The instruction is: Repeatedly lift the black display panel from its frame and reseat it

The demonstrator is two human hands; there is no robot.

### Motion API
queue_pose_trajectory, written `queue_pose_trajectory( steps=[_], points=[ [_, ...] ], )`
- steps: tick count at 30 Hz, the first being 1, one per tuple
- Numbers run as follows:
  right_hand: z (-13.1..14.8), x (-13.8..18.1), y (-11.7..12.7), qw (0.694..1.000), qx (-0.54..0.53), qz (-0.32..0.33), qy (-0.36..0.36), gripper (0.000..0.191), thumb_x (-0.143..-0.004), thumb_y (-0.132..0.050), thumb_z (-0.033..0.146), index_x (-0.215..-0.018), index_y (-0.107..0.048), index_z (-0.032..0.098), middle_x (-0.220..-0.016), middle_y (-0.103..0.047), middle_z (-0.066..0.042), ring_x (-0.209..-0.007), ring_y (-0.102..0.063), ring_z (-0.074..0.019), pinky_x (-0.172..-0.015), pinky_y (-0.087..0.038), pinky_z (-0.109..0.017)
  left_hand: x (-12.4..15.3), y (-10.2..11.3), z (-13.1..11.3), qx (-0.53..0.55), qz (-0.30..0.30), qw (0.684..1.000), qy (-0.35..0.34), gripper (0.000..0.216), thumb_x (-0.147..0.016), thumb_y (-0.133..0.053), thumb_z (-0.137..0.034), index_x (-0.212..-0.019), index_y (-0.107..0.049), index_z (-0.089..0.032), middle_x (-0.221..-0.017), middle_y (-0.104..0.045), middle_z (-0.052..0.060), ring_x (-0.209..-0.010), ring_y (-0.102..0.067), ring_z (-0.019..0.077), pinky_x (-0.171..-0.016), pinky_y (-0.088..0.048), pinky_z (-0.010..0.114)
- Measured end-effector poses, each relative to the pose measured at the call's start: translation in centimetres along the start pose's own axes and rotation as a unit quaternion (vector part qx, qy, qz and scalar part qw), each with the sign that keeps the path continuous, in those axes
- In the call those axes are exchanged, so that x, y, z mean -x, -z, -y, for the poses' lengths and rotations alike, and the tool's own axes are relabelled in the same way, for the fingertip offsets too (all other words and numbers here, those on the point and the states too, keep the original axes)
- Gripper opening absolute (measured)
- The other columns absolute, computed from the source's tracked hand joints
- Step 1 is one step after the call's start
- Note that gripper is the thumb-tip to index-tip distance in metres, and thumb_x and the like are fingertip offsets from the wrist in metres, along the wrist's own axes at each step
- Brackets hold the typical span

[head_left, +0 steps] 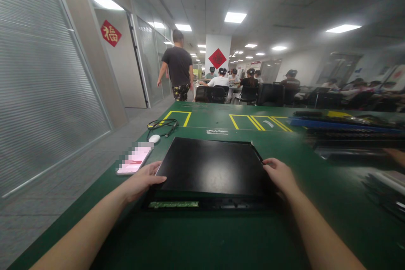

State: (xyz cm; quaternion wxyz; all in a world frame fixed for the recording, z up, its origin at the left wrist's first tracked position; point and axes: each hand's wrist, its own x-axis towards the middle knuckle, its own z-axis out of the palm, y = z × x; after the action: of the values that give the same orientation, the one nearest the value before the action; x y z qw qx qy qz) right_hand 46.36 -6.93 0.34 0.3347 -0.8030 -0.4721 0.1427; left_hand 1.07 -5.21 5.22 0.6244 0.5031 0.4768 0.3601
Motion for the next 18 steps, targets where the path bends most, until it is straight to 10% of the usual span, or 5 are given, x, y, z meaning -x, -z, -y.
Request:
queue_pose_trajectory(
  steps=[18],
  points=[
    [-0.19,0.16,-0.09,0.999,0.033,0.004,0.043,0.031,-0.078,-0.054,0.033,-0.103,-0.072,0.027,-0.088,-0.076,-0.001,-0.082,-0.067,-0.0206,-0.066,-0.042,-0.028,-0.14,0.26,0.52,0.033,-0.029,0.999,-0.004,0.073,-0.058,-0.083,-0.016,-0.127,-0.056,-0.02,-0.129,-0.069,0.013,-0.131,-0.054,0.0317,-0.112,-0.04,0.044]
  ],
)
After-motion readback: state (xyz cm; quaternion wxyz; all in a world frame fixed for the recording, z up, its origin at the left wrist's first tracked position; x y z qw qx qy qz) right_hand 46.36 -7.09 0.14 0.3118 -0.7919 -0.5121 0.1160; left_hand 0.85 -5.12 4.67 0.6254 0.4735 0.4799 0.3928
